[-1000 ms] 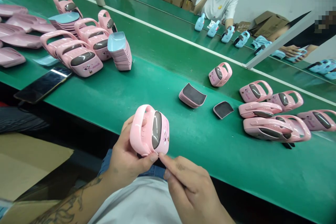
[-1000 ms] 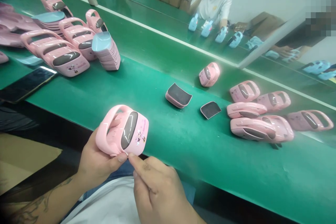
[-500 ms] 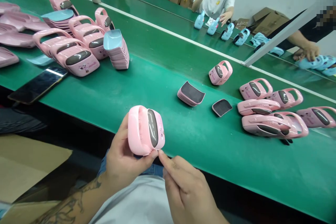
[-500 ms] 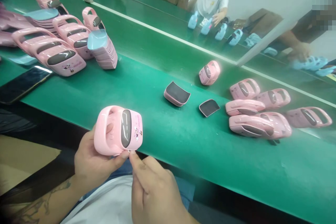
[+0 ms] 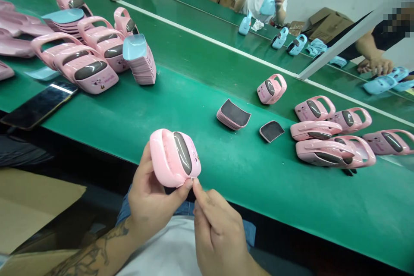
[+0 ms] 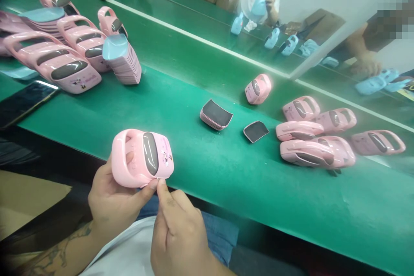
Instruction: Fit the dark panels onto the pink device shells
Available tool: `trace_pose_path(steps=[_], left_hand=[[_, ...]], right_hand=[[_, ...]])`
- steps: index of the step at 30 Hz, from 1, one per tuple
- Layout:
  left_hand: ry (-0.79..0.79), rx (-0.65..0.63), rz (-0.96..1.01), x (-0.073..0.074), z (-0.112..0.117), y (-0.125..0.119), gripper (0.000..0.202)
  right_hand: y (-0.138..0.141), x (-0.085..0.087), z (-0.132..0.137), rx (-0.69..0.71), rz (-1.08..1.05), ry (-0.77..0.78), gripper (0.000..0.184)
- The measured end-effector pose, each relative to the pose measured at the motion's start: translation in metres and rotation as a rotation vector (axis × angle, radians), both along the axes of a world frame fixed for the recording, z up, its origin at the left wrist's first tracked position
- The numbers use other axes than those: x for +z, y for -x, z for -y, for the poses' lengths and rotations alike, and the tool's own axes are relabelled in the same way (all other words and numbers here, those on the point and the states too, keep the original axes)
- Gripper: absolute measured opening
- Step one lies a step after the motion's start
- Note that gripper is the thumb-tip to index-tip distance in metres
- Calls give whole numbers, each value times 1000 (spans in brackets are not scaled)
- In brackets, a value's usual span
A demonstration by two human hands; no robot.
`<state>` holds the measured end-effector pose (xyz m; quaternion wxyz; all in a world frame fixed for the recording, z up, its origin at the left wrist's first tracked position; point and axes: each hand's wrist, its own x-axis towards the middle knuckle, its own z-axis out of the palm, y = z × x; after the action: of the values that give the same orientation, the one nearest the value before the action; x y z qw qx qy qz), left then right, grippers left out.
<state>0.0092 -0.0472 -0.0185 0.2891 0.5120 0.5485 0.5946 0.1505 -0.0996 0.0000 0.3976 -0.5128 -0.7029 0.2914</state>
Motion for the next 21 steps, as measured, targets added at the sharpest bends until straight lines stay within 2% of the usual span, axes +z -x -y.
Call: trace_pose_path(steps=[4, 8, 15, 17, 19, 20, 21], left_hand=[[30, -22, 21, 3, -1, 1, 51], [14, 36, -20, 2, -1, 0, 64], [44, 123, -12, -9, -1, 1, 70], [73, 108, 127, -11, -6, 7, 67], [171, 11, 357, -10, -15, 16, 58], [236, -62, 480, -8, -19, 20, 54], [300, -138, 596, -5, -23, 25, 52]], right_hand=[[5, -3, 1, -35, -14, 17, 50], [10, -7, 2, -83, -31, -26, 53], [18, -7, 1, -112, -77, 24, 49], [6, -5, -3, -85, -79, 14, 47], [-21, -5, -12, -118, 15, -14, 42], [-40, -7, -19, -196, 114, -13, 40], [-62, -9, -26, -332, 228, 2, 38]])
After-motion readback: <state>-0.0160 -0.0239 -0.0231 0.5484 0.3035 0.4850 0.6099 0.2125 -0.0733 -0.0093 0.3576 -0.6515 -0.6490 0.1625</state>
